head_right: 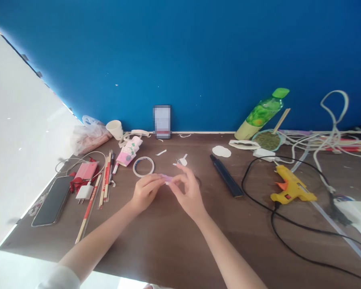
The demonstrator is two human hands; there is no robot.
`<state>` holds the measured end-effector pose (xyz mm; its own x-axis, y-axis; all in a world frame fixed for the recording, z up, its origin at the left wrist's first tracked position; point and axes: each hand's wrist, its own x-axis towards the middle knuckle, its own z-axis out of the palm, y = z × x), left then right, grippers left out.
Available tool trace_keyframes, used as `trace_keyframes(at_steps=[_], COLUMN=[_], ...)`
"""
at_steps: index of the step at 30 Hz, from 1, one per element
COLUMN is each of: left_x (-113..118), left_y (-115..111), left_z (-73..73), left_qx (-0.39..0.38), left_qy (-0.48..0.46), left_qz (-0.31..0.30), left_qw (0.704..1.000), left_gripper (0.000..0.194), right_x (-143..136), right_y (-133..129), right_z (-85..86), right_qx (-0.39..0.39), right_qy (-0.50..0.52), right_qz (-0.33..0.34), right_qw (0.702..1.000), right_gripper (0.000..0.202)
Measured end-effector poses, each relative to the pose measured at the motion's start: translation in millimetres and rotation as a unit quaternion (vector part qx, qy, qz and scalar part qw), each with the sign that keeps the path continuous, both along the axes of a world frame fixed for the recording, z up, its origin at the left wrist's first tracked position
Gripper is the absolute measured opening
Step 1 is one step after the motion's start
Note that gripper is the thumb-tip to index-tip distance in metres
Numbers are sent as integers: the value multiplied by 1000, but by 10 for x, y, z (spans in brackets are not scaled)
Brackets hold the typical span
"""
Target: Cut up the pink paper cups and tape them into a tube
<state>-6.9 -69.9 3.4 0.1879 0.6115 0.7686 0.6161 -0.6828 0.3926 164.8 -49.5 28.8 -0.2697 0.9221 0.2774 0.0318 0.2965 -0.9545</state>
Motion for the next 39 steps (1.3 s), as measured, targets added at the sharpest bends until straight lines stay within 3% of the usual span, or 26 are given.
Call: trace_keyframes(at_steps=[31,39], left_x=[11,-2], left_y=[3,-3], left_z=[23,9], left_qx=[17,27], left_qy=[0,23], left_qz=[-1,2], left_qw=[1000,999], left_gripper=[22,24], right_x=[-11,-33], right_y=[-12,-17], right_z=[-9,-31], right_qx=[-38,-31], right_qy=[-11,-33], right_qz=[-4,-31], right_qw=[999,998], right_gripper=[36,35])
